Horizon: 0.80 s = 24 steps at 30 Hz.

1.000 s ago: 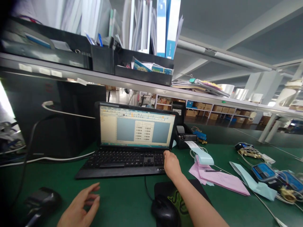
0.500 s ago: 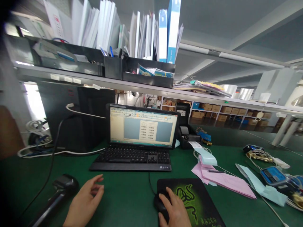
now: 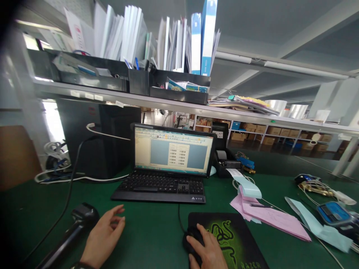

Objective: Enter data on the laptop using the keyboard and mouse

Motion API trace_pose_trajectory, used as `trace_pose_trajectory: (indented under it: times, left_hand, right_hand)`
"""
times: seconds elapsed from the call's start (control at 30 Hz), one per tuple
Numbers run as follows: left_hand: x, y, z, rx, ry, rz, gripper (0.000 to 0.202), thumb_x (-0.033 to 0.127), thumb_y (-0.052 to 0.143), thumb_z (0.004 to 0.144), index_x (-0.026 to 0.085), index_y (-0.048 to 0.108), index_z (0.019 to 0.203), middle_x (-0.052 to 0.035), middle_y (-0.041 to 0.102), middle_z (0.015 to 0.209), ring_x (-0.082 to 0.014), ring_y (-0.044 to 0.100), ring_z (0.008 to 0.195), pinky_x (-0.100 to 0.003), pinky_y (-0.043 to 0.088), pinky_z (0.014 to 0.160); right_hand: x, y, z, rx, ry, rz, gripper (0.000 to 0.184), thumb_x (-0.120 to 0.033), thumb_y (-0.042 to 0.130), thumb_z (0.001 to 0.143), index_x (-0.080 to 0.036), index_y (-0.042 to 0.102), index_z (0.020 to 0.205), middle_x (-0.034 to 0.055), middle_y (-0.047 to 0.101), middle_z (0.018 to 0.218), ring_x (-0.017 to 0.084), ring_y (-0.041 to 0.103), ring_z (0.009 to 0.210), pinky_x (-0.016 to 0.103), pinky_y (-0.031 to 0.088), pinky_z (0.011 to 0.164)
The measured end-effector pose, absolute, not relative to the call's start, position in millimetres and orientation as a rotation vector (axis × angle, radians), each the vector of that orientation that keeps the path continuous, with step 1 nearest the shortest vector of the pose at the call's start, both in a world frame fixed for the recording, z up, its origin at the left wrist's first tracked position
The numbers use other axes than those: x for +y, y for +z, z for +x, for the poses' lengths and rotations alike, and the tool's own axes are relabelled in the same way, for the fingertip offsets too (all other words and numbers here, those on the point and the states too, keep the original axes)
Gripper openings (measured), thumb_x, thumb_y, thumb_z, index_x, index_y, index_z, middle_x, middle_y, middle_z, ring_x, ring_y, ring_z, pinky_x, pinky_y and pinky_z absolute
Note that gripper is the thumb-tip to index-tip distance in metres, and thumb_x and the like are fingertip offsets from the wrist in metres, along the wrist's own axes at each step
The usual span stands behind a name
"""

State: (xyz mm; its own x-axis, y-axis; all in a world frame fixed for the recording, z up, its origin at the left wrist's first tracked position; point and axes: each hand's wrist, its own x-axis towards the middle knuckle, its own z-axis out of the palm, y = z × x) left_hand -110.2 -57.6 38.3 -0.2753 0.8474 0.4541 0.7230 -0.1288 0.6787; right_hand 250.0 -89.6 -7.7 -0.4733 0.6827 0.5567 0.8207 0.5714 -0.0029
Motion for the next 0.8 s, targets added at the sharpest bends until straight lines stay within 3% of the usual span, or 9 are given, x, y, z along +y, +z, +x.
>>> trace_pose_trajectory:
  times: [0.8]
  left_hand:
    - [-60.8, 39.1, -108.2, 1.986, 1.369, 1.786, 0.04, 0.041, 0.045, 0.075, 0.022, 0.046, 0.11, -0.0039, 0.057, 0.103, -0.0144, 0.059, 0.072, -0.029, 0.051, 0.064]
  right_hand:
    - [-84.6, -12.5, 252.2, -2.279, -0.487, -1.123, 0.055, -0.015, 0.057, 0.062, -0.03, 0.053, 0.114, 0.0123, 0.041, 0.126, 0.026, 0.052, 0.103, 0.038, 0.049, 0.079]
